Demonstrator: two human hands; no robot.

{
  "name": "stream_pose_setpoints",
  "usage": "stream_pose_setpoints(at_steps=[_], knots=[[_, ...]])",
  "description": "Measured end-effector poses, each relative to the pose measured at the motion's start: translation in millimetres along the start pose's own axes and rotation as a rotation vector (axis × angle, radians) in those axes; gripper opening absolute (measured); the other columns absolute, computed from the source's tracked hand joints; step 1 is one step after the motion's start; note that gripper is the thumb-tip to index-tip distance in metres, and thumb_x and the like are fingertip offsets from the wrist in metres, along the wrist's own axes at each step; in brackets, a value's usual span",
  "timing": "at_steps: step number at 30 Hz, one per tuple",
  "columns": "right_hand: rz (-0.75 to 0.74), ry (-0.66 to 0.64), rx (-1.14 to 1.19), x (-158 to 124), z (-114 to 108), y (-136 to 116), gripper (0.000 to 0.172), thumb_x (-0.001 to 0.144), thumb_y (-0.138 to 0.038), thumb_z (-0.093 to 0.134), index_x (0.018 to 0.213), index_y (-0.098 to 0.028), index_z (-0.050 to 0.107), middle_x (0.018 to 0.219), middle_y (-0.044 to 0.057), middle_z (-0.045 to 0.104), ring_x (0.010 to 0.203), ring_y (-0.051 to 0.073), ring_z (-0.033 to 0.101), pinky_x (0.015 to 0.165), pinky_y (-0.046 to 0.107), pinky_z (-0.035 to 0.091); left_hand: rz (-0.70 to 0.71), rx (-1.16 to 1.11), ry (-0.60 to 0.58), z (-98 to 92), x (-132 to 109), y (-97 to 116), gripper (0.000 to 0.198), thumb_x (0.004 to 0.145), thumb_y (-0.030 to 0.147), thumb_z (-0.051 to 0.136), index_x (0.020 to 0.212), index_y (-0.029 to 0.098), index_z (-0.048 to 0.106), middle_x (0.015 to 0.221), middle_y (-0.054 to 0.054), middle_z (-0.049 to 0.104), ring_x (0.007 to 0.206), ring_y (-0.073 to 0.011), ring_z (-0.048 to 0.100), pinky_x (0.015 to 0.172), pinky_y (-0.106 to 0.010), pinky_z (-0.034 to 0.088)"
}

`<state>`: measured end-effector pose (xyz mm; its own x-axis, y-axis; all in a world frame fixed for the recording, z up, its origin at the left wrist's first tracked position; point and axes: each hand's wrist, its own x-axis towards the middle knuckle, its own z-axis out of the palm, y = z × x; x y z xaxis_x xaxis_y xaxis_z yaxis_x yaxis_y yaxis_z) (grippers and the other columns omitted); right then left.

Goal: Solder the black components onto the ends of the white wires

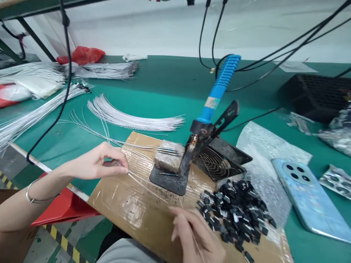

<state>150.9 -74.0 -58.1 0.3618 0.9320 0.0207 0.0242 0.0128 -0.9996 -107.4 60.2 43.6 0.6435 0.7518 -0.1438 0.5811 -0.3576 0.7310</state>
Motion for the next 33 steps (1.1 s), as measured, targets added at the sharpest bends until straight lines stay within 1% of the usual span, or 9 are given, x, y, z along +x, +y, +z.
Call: stream_pose_setpoints(at_steps=[3,7,12,18,20,23,27,31,33], knots=[[0.046,-0.06,0.02,-1.3,16.5,-14.7,0.017,0.088,-0.037,0.071,0.086,-0.022,0.079,0.069,0.001,0.063,0.057,0.014,0.054,0.051,0.026,0.041,-0.014,-0.059,-0.017,11.2,-4.9,-1.6,0.021,0.093,0.027,0.065,0.083,0.013,0.077,0.063,0.0,0.064,0.053,-0.01,0.043,0.053,-0.024,0.033],[0.045,-0.068,0.001,-0.3,22.0,-23.6,0.015,0.085,-0.032,0.075,0.073,-0.022,0.074,0.063,-0.001,0.058,0.052,0.012,0.049,0.048,0.025,0.037,-0.029,-0.106,0.001,15.5,-7.6,-0.5,0.022,0.093,0.027,0.065,0.081,0.013,0.076,0.064,0.0,0.064,0.055,-0.0104,0.046,0.053,-0.024,0.034],[0.03,-0.123,-0.021,1.3,22.4,-19.5,0.021,0.085,-0.031,0.075,0.067,-0.022,0.073,0.056,-0.003,0.054,0.047,0.011,0.048,0.047,0.027,0.033,-0.016,-0.103,0.028,21.0,-9.9,3.0,0.02,0.093,0.026,0.065,0.083,0.014,0.077,0.069,-0.003,0.071,0.06,-0.0126,0.055,0.058,-0.024,0.04],[-0.011,-0.205,0.005,8.7,18.4,-11.1,0.019,0.085,-0.027,0.075,0.068,-0.022,0.074,0.055,-0.004,0.056,0.046,0.01,0.05,0.045,0.024,0.036,-0.028,-0.132,-0.053,27.9,-10.7,7.5,0.02,0.095,0.025,0.063,0.087,0.014,0.077,0.071,-0.002,0.071,0.061,-0.0122,0.055,0.059,-0.023,0.041],[-0.036,-0.196,-0.015,10.0,16.8,-11.9,0.019,0.085,-0.027,0.076,0.066,-0.022,0.073,0.054,-0.004,0.055,0.046,0.01,0.05,0.046,0.024,0.036,-0.04,-0.14,-0.075,28.7,-10.3,8.2,0.02,0.095,0.026,0.063,0.086,0.014,0.076,0.068,-0.001,0.068,0.059,-0.0114,0.052,0.056,-0.023,0.038],[-0.006,-0.141,-0.016,8.6,16.9,-17.9,0.02,0.083,-0.029,0.076,0.065,-0.022,0.072,0.053,-0.003,0.054,0.048,0.012,0.048,0.047,0.026,0.034,-0.054,-0.136,-0.093,30.2,-10.5,9.5,0.021,0.095,0.027,0.062,0.086,0.014,0.076,0.068,-0.002,0.067,0.059,-0.0119,0.052,0.054,-0.023,0.036],[-0.007,-0.122,-0.033,4.9,18.7,-26.2,0.019,0.082,-0.029,0.077,0.065,-0.022,0.071,0.055,-0.002,0.052,0.049,0.013,0.045,0.047,0.027,0.032,-0.067,-0.066,-0.041,38.0,-12.8,18.5,0.018,0.095,0.027,0.06,0.091,0.018,0.075,0.071,-0.003,0.07,0.056,-0.0135,0.052,0.051,-0.025,0.036],[-0.044,-0.155,-0.091,3.1,18.0,-26.6,0.02,0.085,-0.029,0.075,0.067,-0.022,0.07,0.057,-0.002,0.052,0.05,0.013,0.045,0.049,0.028,0.031,0.037,0.035,-0.014,56.9,-10.2,35.3,0.021,0.094,0.028,0.063,0.113,0.022,0.07,0.085,-0.005,0.073,0.068,-0.019,0.062,0.061,-0.029,0.045],[-0.06,-0.174,-0.113,2.3,17.1,-25.3,0.02,0.087,-0.029,0.074,0.068,-0.022,0.071,0.058,-0.002,0.052,0.051,0.013,0.046,0.051,0.028,0.031,0.124,0.033,-0.014,68.5,-6.1,41.7,0.018,0.096,0.022,0.057,0.11,0.021,0.068,0.085,-0.006,0.072,0.075,-0.0203,0.063,0.068,-0.03,0.047]])
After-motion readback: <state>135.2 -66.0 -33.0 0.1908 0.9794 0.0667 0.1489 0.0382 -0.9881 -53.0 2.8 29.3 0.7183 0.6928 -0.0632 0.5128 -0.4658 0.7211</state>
